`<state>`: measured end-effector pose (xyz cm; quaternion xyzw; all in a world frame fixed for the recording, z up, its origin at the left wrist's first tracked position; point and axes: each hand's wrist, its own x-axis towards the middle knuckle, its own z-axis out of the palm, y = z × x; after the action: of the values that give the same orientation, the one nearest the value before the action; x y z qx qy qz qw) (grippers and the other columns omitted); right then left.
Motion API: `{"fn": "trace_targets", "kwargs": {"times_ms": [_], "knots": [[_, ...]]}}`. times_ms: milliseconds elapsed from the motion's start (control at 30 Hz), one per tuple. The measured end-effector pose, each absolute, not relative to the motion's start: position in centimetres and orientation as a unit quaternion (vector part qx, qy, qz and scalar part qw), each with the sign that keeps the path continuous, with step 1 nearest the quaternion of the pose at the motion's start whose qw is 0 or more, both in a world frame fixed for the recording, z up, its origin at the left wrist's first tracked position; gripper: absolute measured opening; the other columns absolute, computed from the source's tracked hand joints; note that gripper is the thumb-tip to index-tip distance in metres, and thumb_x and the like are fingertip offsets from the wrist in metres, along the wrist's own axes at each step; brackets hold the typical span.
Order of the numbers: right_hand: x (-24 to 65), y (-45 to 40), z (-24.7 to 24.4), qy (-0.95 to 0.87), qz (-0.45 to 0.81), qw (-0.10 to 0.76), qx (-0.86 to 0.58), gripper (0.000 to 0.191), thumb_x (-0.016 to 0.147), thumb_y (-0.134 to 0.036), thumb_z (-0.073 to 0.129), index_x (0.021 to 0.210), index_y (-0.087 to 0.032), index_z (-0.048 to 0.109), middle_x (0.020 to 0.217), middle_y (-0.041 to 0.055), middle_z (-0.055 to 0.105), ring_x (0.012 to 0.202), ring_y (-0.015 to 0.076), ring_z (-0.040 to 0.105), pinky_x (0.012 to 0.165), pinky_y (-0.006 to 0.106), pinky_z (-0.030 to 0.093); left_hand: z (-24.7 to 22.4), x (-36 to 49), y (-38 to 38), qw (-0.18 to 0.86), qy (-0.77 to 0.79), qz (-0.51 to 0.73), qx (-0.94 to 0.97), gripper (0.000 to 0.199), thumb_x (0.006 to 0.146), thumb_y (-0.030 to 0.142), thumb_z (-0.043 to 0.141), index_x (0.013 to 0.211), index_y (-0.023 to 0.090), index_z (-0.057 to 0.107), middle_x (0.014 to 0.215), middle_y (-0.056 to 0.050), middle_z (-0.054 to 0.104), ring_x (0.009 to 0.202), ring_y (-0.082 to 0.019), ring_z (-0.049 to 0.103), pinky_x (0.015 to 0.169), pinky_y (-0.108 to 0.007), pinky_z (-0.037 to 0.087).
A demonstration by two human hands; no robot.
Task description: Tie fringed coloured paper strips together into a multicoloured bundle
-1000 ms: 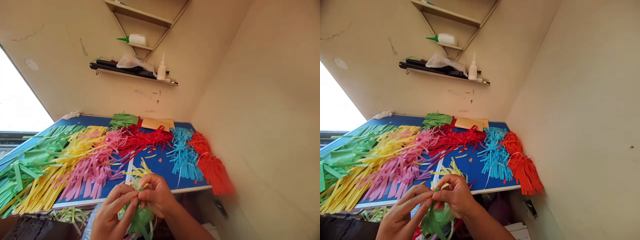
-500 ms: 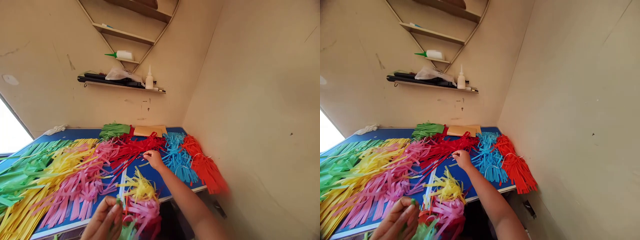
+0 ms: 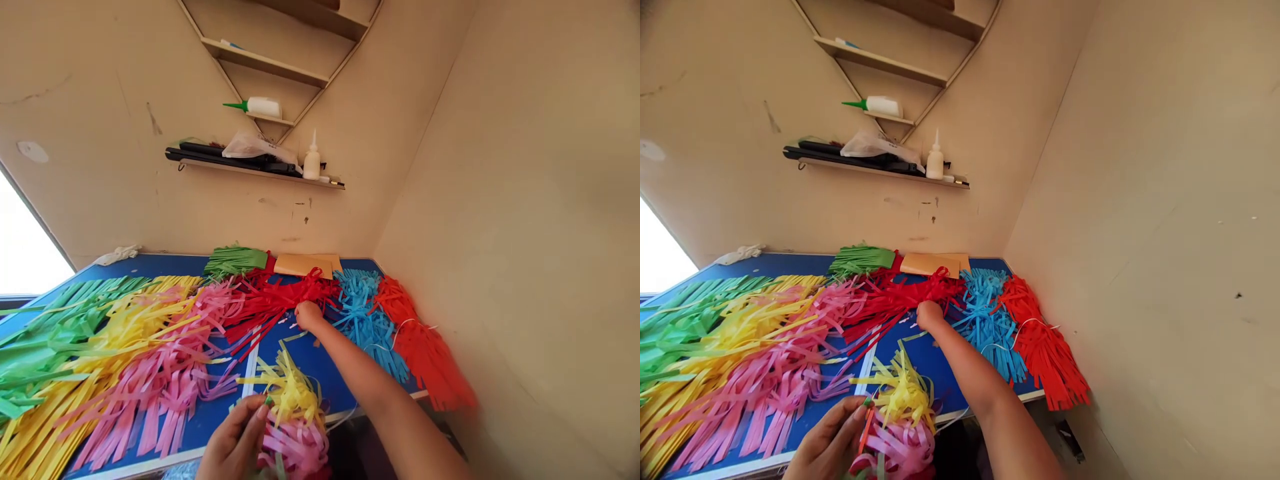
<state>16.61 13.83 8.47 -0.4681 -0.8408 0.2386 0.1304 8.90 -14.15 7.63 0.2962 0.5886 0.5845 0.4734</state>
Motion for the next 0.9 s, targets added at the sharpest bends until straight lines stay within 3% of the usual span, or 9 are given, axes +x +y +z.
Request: {"fn": "trace_targets", "kwargs": {"times_ms": [67, 133, 200, 267, 367, 533, 900], "knots": [[18.1, 12.3, 9.6, -0.832, 0.263, 0.175, -0.457, 0.008, 0.092, -0.015, 0.062, 0.099, -0.013, 0.066, 0.108, 0.0091, 0.067, 0.096, 0.0191, 0.066, 0.085, 0.035, 0.055, 8.1, 9.0, -13.6, 0.421, 0.611, 0.579, 0.338, 0.054, 0.063, 0.072, 0.069, 0.078, 0.021, 0.070, 0.057, 0.002, 0.057, 0.052, -0.014, 0.052, 0.048, -0.024, 0.046], [20.1, 8.9, 10.1, -0.819, 0.298, 0.220, -0.439, 0.013, 0.091, -0.008, 0.056, 0.096, -0.015, 0.065, 0.106, 0.0087, 0.069, 0.092, 0.0167, 0.068, 0.081, 0.028, 0.055, 8.5, 9.3, -13.6, 0.377, 0.627, 0.566, 0.379, 0.050, 0.067, 0.070, 0.066, 0.074, 0.021, 0.070, 0.059, 0.001, 0.060, 0.057, -0.016, 0.057, 0.055, -0.024, 0.049], [22.1, 4.1, 9.8, -0.794, 0.370, 0.265, -0.404, 0.014, 0.091, -0.012, 0.053, 0.097, -0.019, 0.064, 0.098, 0.0031, 0.071, 0.085, 0.0144, 0.070, 0.074, 0.024, 0.056, 8.7, 9.9, -13.7, 0.358, 0.638, 0.553, 0.398, 0.048, 0.070, 0.068, 0.065, 0.074, 0.021, 0.071, 0.060, 0.001, 0.063, 0.058, -0.016, 0.058, 0.055, -0.024, 0.050], [23.7, -1.1, 9.0, -0.659, 0.571, 0.386, -0.302, 0.003, 0.085, -0.020, 0.062, 0.087, -0.020, 0.065, 0.089, 0.0018, 0.072, 0.082, 0.0177, 0.071, 0.071, 0.027, 0.056, 8.6, 10.7, -13.8, 0.357, 0.640, 0.555, 0.394, 0.048, 0.070, 0.067, 0.066, 0.080, 0.021, 0.072, 0.062, 0.000, 0.066, 0.056, -0.016, 0.058, 0.051, -0.024, 0.049], [25.0, -6.7, 7.9, -0.440, 0.699, 0.493, -0.273, 0.015, 0.070, -0.025, 0.081, 0.079, -0.021, 0.069, 0.080, 0.0004, 0.074, 0.075, 0.0153, 0.069, 0.071, 0.024, 0.053, 8.3, 12.0, -13.6, 0.353, 0.627, 0.561, 0.409, 0.046, 0.073, 0.063, 0.066, 0.088, 0.020, 0.071, 0.066, -0.001, 0.069, 0.056, -0.016, 0.061, 0.050, -0.024, 0.050], [25.6, -8.8, 7.5, -0.298, 0.732, 0.531, -0.306, 0.030, 0.054, -0.026, 0.093, 0.071, -0.019, 0.070, 0.071, 0.0011, 0.073, 0.062, 0.0113, 0.062, 0.064, 0.021, 0.048, 8.5, 13.6, -13.2, 0.306, 0.616, 0.556, 0.467, 0.038, 0.076, 0.058, 0.066, 0.081, 0.020, 0.071, 0.067, -0.002, 0.071, 0.056, -0.016, 0.064, 0.050, -0.023, 0.053], [26.0, -9.6, 7.7, -0.267, 0.715, 0.565, -0.314, 0.029, 0.054, -0.026, 0.094, 0.068, -0.019, 0.069, 0.068, -0.0015, 0.069, 0.063, 0.0111, 0.060, 0.063, 0.023, 0.048, 9.5, 14.2, -13.7, 0.138, 0.600, 0.558, 0.557, 0.018, 0.083, 0.042, 0.066, 0.078, 0.026, 0.074, 0.073, 0.003, 0.077, 0.062, -0.013, 0.072, 0.057, -0.018, 0.056]]}}
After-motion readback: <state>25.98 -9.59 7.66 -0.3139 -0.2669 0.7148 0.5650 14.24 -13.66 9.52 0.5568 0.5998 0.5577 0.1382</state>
